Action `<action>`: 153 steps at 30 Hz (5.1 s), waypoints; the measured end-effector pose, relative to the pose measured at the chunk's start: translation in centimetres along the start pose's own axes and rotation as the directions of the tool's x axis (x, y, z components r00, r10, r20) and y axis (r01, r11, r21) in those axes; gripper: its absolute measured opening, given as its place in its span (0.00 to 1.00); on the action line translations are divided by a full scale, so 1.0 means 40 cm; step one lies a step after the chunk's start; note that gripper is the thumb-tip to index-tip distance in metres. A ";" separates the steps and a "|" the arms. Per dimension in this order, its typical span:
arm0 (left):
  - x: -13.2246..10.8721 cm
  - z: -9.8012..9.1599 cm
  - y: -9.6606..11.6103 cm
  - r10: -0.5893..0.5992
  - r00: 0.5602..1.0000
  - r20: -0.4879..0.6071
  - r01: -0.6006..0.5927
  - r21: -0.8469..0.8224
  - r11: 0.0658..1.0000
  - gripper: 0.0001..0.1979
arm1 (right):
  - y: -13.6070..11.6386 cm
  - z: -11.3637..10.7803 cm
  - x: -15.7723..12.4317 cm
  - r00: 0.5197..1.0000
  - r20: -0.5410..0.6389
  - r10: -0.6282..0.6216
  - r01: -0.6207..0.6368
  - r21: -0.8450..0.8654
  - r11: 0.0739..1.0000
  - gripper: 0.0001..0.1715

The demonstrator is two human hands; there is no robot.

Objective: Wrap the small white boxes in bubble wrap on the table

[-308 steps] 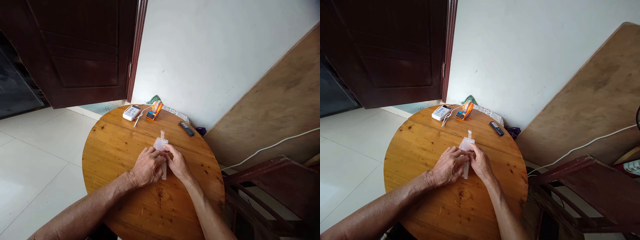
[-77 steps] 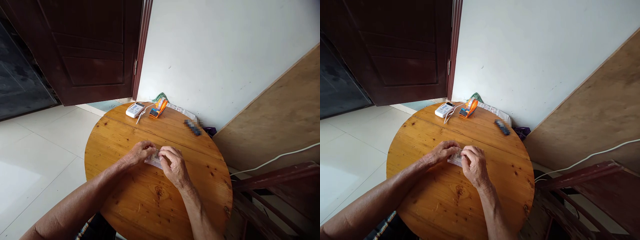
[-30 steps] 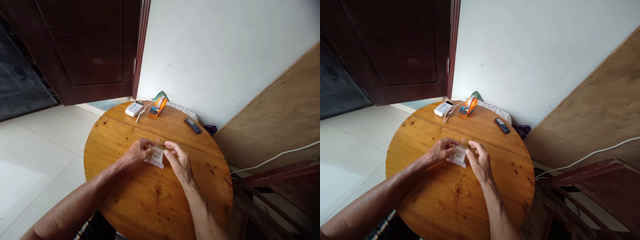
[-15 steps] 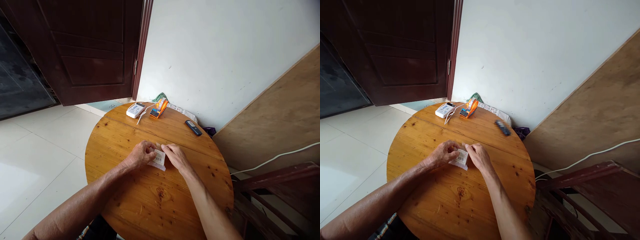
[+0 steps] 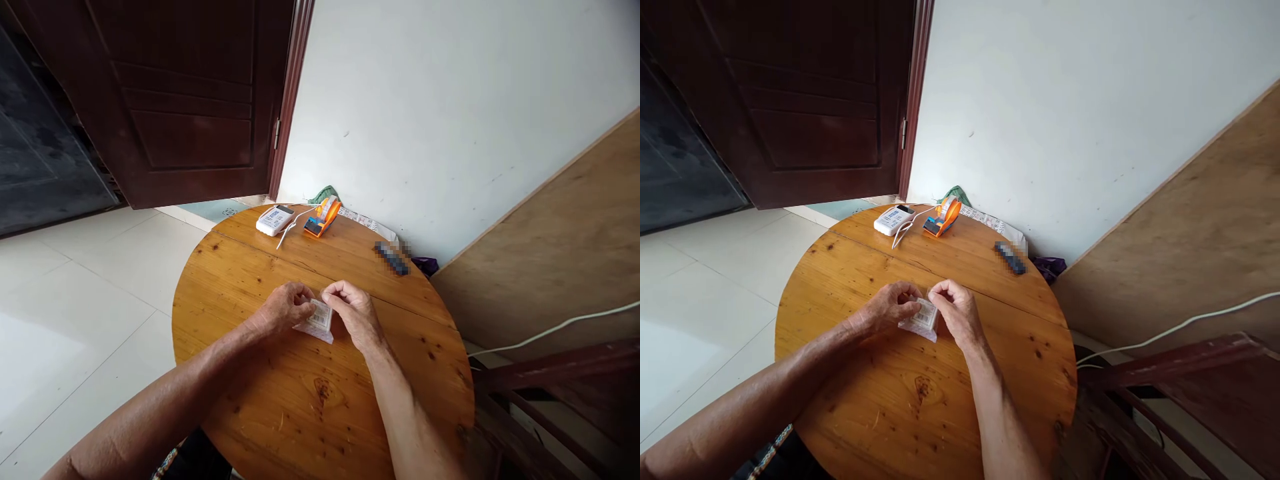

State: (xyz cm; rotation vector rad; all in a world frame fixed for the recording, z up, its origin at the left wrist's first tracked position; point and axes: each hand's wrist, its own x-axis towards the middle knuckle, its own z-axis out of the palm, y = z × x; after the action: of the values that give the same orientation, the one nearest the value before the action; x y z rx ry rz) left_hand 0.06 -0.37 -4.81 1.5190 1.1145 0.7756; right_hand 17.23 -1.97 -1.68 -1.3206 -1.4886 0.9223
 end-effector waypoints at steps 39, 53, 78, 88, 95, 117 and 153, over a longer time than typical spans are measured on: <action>-0.010 0.001 0.012 0.036 0.998 -0.059 -0.033 0.048 0.998 0.14 | -0.054 -0.048 -0.036 0.836 0.341 -0.429 0.547 -0.472 0.691 0.12; -0.012 0.000 0.019 -0.009 1.000 -0.026 0.009 -0.021 1.000 0.15 | -0.023 -0.061 -0.022 0.865 0.335 -0.373 0.488 -0.388 0.782 0.11; -0.022 -0.023 0.045 -0.026 0.997 -0.070 0.015 -0.151 0.988 0.12 | -0.011 -0.017 -0.012 0.902 0.104 -0.420 0.430 -0.312 0.847 0.07; -0.065 -0.019 0.077 0.008 0.984 0.179 0.024 -0.174 0.984 0.23 | -0.004 -0.054 -0.004 0.913 -0.288 -0.289 0.288 -0.048 0.956 0.07; -0.056 -0.012 0.063 -0.048 0.950 0.308 0.127 -0.242 0.962 0.25 | 0.060 -0.082 0.034 0.907 -0.392 -0.152 0.156 -0.023 0.987 0.13; -0.009 -0.024 0.037 -0.112 0.988 -0.110 0.068 -0.345 0.936 0.26 | -0.015 -0.084 -0.010 0.997 -0.075 -0.017 -0.037 -0.671 0.741 0.14; -0.048 -0.059 0.044 0.336 0.930 0.149 -0.367 0.454 0.812 0.28 | 0.033 -0.125 -0.003 0.997 0.003 0.082 -0.032 -0.905 0.425 0.09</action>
State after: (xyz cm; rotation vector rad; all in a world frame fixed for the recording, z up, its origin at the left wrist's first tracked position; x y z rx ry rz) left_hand -2.31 -1.35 -2.40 2.2005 1.0333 0.7219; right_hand 22.39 -2.08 -1.41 -2.1282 -2.1100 0.0615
